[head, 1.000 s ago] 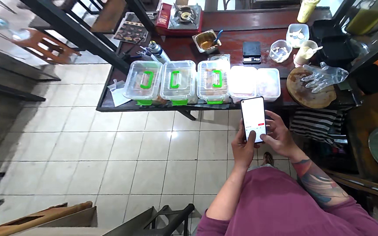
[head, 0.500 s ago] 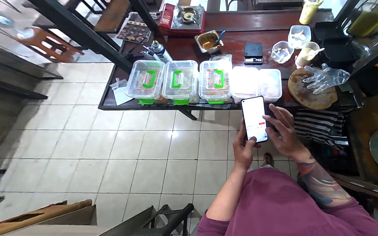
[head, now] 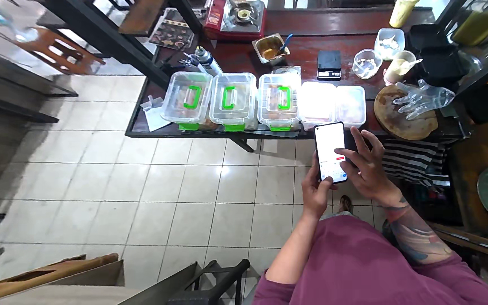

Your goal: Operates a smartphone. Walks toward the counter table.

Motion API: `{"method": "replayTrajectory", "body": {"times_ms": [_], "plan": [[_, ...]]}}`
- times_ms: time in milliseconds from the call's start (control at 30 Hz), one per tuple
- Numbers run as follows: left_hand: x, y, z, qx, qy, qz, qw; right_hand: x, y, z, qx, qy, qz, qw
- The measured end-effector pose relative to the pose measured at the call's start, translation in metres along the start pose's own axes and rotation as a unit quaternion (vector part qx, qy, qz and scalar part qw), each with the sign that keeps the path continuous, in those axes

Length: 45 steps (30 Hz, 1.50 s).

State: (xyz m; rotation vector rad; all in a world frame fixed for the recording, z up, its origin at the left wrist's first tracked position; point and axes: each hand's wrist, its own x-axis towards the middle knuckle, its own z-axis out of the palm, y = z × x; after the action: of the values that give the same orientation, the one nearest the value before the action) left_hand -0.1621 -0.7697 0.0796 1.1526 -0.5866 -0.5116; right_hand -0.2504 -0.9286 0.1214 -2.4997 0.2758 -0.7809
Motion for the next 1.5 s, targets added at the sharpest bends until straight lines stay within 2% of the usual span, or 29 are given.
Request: {"method": "replayTrajectory", "body": {"times_ms": [133,600,1267,1500], "plan": [[0.000,0.000,-0.002,-0.003,0.002,0.003,1.000,-0.002,-0.001,0.004,-0.002,0.007,0.003,1.000],[-0.002,0.003,-0.014,0.000,0.013,-0.002,1.000,-0.002,-0.017,0.018,-0.021,-0.009,-0.065,0.998],[-0.012,0.011,-0.031,0.010,0.024,0.001,1.000,0.002,-0.034,0.032,-0.044,-0.021,-0.089,0.995],[-0.015,0.014,-0.038,0.013,0.011,-0.004,1.000,-0.002,-0.037,0.030,0.032,-0.004,-0.058,0.998]]}}
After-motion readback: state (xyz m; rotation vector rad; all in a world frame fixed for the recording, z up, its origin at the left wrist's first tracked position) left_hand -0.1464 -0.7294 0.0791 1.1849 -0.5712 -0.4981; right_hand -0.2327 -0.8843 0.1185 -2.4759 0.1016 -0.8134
